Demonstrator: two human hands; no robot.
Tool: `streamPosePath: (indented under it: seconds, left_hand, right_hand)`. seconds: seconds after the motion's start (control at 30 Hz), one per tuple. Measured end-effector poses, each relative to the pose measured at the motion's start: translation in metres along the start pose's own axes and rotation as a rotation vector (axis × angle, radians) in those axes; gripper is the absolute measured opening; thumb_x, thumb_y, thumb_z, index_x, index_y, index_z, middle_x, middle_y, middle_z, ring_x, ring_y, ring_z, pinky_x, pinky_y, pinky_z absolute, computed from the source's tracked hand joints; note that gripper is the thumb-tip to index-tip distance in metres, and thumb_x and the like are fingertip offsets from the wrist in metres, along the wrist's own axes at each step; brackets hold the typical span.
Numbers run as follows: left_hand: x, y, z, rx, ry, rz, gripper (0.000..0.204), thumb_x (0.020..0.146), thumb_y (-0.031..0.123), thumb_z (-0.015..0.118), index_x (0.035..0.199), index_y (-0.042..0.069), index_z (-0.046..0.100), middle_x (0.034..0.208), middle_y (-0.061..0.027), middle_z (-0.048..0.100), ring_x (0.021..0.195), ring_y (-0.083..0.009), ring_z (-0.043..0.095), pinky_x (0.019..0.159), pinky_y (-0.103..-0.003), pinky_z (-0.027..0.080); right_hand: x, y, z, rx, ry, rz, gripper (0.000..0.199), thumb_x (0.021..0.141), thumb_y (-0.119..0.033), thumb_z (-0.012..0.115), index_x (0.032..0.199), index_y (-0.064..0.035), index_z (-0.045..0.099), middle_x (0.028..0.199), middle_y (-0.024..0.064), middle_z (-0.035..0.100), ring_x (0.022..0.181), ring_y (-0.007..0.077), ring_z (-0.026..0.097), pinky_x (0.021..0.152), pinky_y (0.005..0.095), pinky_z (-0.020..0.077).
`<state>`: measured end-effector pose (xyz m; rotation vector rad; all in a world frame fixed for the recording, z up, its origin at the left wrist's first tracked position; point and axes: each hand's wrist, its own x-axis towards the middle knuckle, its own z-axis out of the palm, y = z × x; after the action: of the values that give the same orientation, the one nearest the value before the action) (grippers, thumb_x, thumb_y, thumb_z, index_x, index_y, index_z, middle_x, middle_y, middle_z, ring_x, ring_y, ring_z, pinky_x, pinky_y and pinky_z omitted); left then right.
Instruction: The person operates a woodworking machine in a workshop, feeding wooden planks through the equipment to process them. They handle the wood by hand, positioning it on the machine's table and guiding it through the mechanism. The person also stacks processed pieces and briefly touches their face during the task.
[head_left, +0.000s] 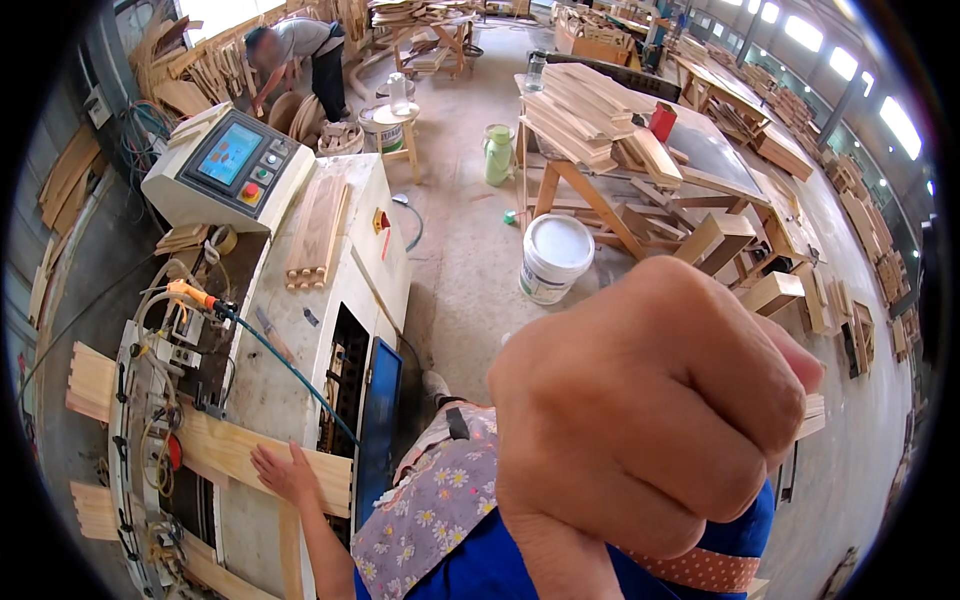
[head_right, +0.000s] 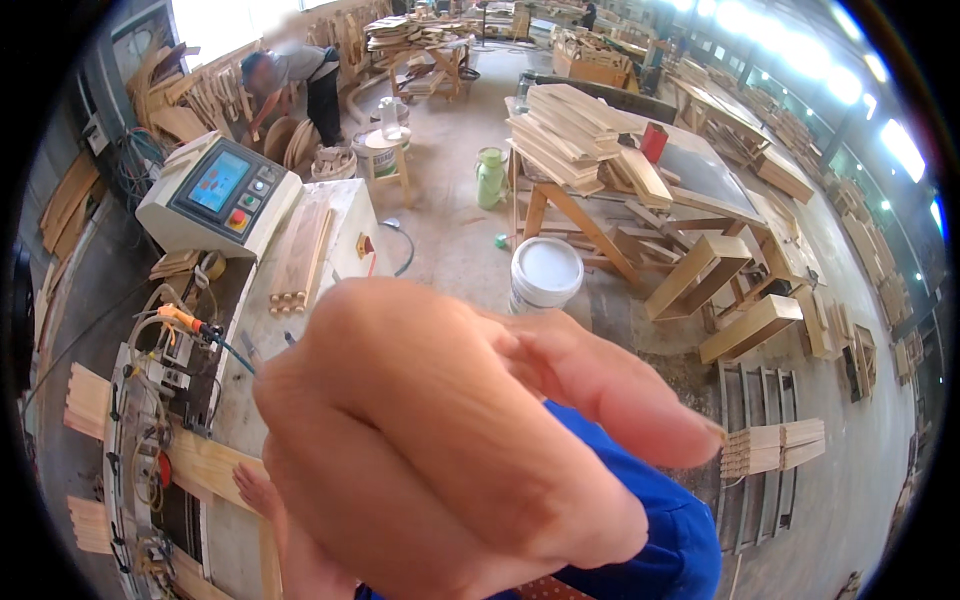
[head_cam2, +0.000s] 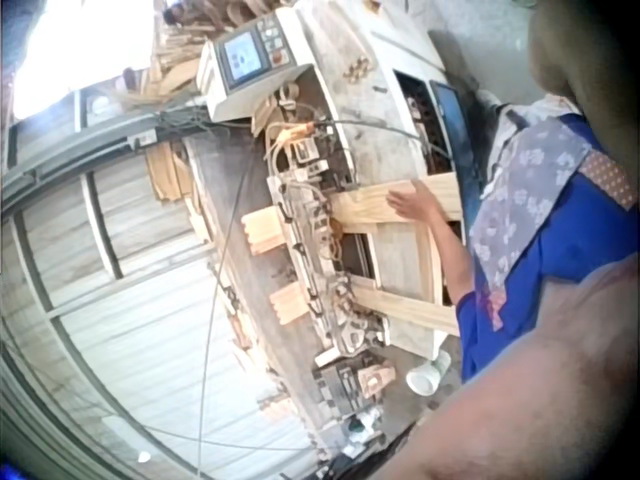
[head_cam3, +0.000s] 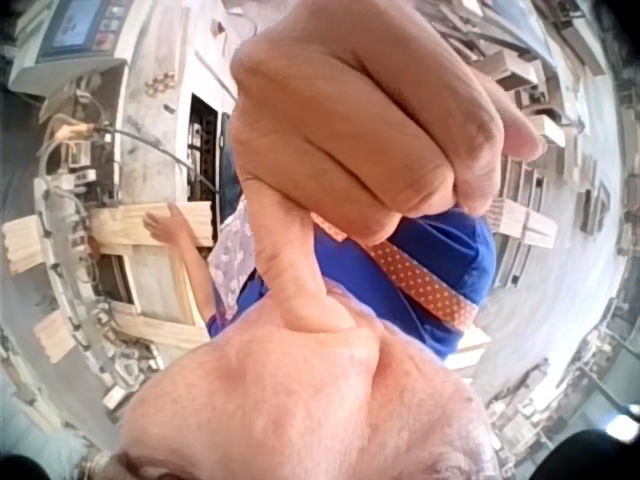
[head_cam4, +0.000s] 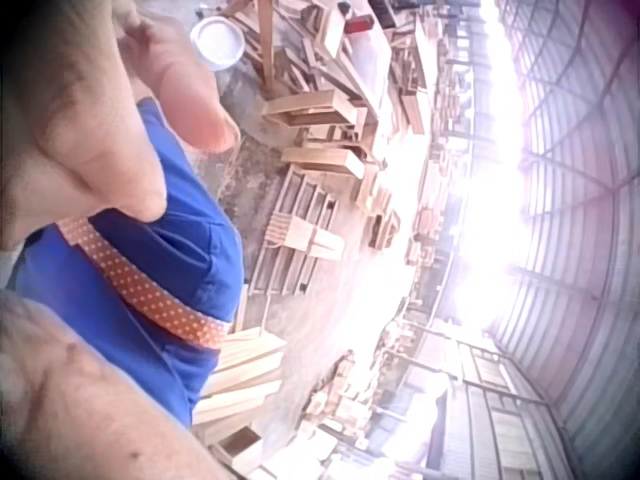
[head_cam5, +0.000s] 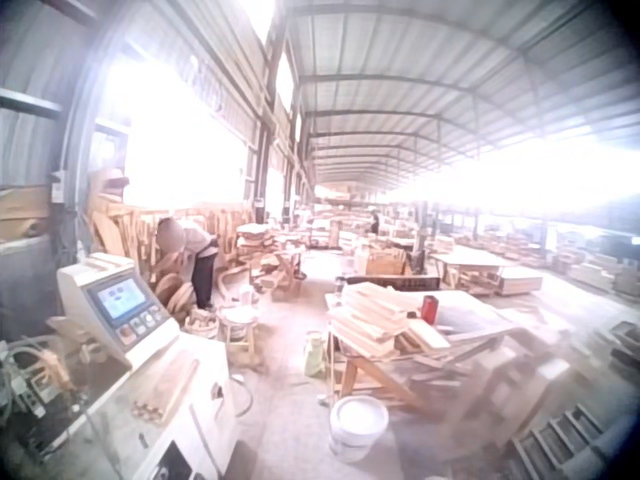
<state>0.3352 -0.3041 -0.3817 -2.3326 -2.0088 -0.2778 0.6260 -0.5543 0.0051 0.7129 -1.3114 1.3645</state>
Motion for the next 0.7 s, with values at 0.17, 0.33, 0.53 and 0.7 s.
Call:
streamPosePath:
  seconds: [0.17, 0.33, 0.53, 0.7]
  left_hand:
    - [0.003, -0.011, 0.016, 0.015, 0.036, 0.023, 0.070, 0.090, 0.046, 0.051, 0.139, -0.001, 0.034, 0.147, -0.0187, 0.031, 0.138, -0.0315, 0.025, 0.110, -0.050, 0.024]
    - [-0.001, 0.000, 0.005, -0.027, 0.046, 0.015, 0.070, 0.089, 0.044, 0.052, 0.139, -0.001, 0.034, 0.147, -0.0192, 0.031, 0.138, -0.0316, 0.025, 0.110, -0.050, 0.023]
    - [-0.005, 0.002, -0.005, -0.068, 0.048, -0.005, 0.070, 0.089, 0.043, 0.052, 0.140, -0.002, 0.033, 0.147, -0.0202, 0.030, 0.139, -0.0316, 0.024, 0.111, -0.050, 0.021]
    - [-0.001, 0.004, -0.002, -0.059, 0.023, 0.002, 0.072, 0.088, 0.044, 0.052, 0.140, -0.002, 0.033, 0.147, -0.0199, 0.030, 0.139, -0.0317, 0.023, 0.111, -0.050, 0.021]
  right_hand:
    - [0.004, 0.002, -0.009, 0.167, -0.045, -0.062, 0.044, 0.098, -0.019, 0.036, 0.056, -0.0079, 0.044, 0.057, -0.0007, 0.034, 0.044, 0.0107, 0.035, 0.086, 0.0523, 0.0418]
    - [-0.004, -0.010, -0.004, 0.275, 0.022, -0.062, 0.038, 0.094, -0.011, 0.041, 0.056, -0.0067, 0.045, 0.058, -0.0009, 0.034, 0.045, 0.0095, 0.036, 0.098, 0.0675, 0.0287]
    - [-0.012, -0.011, 0.001, 0.264, 0.087, -0.073, 0.030, 0.083, 0.001, 0.047, 0.055, -0.0061, 0.042, 0.059, 0.0002, 0.034, 0.047, 0.0108, 0.038, 0.094, 0.0681, 0.0315]
    - [-0.010, -0.008, -0.011, 0.239, 0.001, -0.011, 0.025, 0.080, 0.003, 0.050, 0.056, -0.0030, 0.044, 0.061, 0.0046, 0.037, 0.048, 0.0142, 0.039, 0.062, 0.0419, 0.0431]
